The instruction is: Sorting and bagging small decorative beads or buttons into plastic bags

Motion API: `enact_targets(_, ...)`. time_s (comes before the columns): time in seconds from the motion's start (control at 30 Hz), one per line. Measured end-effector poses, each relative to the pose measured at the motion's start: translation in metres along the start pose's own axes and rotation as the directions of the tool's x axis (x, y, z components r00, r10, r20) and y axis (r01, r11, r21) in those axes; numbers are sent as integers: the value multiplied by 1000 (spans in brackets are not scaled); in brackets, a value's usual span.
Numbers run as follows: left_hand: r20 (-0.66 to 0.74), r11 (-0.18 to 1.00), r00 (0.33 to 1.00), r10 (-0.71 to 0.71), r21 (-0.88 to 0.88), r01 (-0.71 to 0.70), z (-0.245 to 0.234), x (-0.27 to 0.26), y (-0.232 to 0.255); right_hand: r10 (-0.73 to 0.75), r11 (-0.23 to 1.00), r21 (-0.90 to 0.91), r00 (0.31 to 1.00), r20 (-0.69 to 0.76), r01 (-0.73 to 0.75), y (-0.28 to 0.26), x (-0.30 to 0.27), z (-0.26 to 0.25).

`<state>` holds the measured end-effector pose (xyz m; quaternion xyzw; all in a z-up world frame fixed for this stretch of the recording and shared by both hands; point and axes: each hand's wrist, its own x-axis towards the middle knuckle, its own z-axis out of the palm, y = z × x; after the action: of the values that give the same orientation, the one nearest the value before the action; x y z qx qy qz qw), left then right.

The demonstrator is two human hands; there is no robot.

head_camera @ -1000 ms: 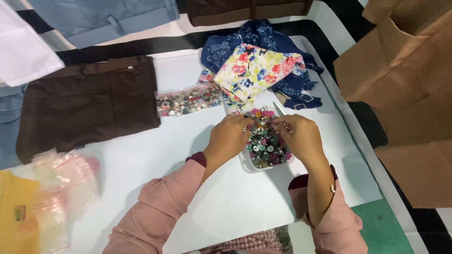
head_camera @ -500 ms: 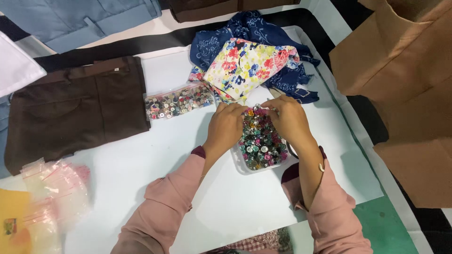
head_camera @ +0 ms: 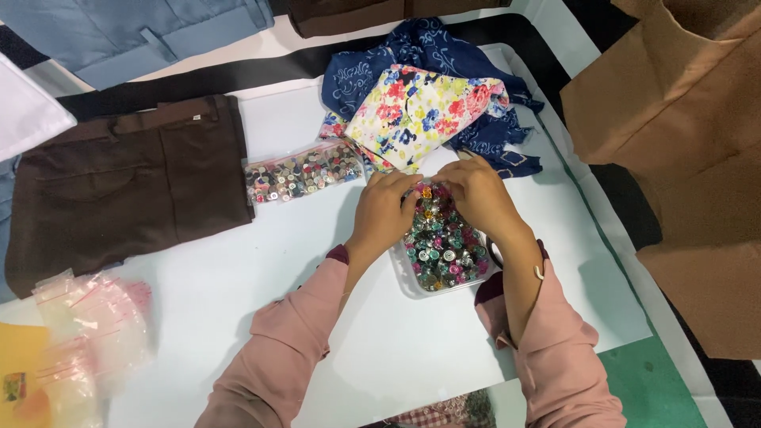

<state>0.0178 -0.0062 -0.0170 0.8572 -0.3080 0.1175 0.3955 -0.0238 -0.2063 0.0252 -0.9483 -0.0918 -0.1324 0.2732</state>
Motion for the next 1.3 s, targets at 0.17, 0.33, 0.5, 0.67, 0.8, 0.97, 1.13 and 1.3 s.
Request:
enact_targets(0.17, -2, 1000, 1000, 22, -6, -22, 4, 3, -1, 11, 1000, 2, 1000, -7, -11, -9, -4, -6)
enact_targets(0.33, 39, 999, 998, -40, 18, 39, 9, 3, -7, 32, 999, 8, 999, 5, -32, -4, -8, -10)
enact_targets(0.5, 71, 997, 995, -63, 49, 59, 10, 1, -7, 22, 1000, 20, 999, -30, -21, 2, -5, -7)
enact_targets(0.67, 50, 999, 998, -49, 11, 49, 7, 2, -6, 36, 997, 67, 999, -13, -35, -7, -6, -6)
enact_targets(0.8, -1, 999, 999, -35, -38, 35, 4, 0, -5, 35, 996, 76, 999, 6, -35, -10, -7, -7)
enact_targets(0.97, -37, 995, 999, -14, -95, 11, 2, -3, -7, 21, 994, 106, 1000, 6, -22, -10, -8, -7)
enact_targets(1.13, -80, 990, 997, 12, -142, -23, 1, -6, -2, 28, 992, 124, 999, 31, -32, -18, -8, -11)
enact_targets(1.3, -113, 986, 993, 34, -156, -52, 7, -11, -4, 17, 994, 104, 998, 55, -22, -18, -9, -13)
